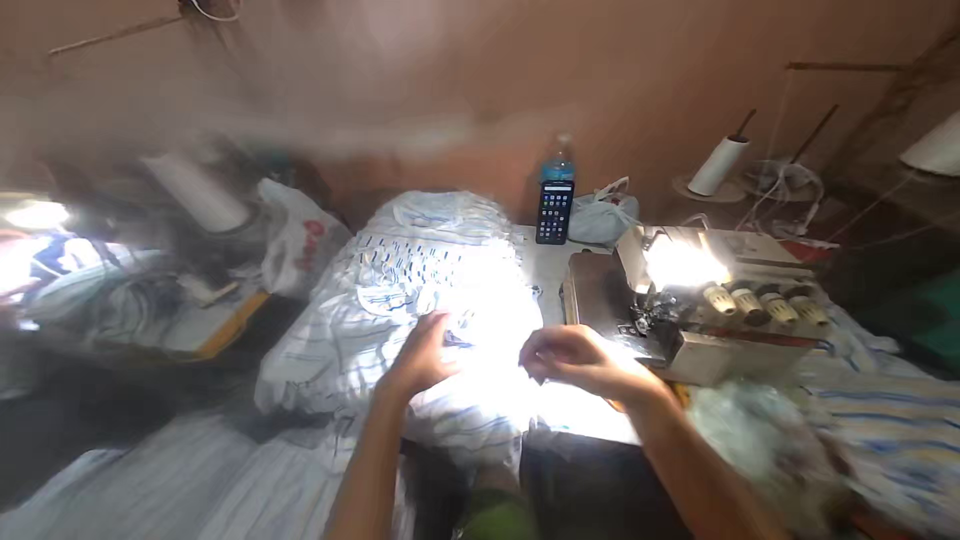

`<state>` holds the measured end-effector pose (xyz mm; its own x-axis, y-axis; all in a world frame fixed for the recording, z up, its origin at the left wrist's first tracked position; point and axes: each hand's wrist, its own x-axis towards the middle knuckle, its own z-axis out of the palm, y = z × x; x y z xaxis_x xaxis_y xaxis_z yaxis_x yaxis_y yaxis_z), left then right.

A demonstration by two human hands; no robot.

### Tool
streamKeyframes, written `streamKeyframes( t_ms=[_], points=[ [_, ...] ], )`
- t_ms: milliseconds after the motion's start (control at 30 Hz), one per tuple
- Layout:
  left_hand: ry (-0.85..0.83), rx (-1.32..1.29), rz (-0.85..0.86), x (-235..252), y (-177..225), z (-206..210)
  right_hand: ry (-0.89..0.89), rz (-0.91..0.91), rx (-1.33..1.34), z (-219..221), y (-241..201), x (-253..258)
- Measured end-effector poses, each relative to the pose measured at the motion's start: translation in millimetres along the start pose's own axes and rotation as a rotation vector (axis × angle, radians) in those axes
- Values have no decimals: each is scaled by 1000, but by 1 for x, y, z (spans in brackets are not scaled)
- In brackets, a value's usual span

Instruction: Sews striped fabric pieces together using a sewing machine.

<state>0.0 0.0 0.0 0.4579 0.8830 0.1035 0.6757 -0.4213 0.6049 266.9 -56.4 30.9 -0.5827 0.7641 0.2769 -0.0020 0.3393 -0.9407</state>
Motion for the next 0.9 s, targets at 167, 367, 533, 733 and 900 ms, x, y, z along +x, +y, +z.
streamKeyframes(
  t_ms=[167, 367, 533, 733, 900],
  points=[
    [206, 1, -101, 71, 7, -6, 354, 361, -683, 15, 84, 66],
    [563, -51, 14, 83, 72, -60, 456, 280, -195, 22, 63, 83],
    [570, -456, 76, 43, 107, -87, 237, 26, 162, 19, -2, 18],
    [-126, -1068, 574, -50, 105, -15, 282, -262, -254, 1, -67, -93],
    [-99, -1249, -300, -92, 98, 127, 278, 267, 107, 16, 11, -151]
  ],
)
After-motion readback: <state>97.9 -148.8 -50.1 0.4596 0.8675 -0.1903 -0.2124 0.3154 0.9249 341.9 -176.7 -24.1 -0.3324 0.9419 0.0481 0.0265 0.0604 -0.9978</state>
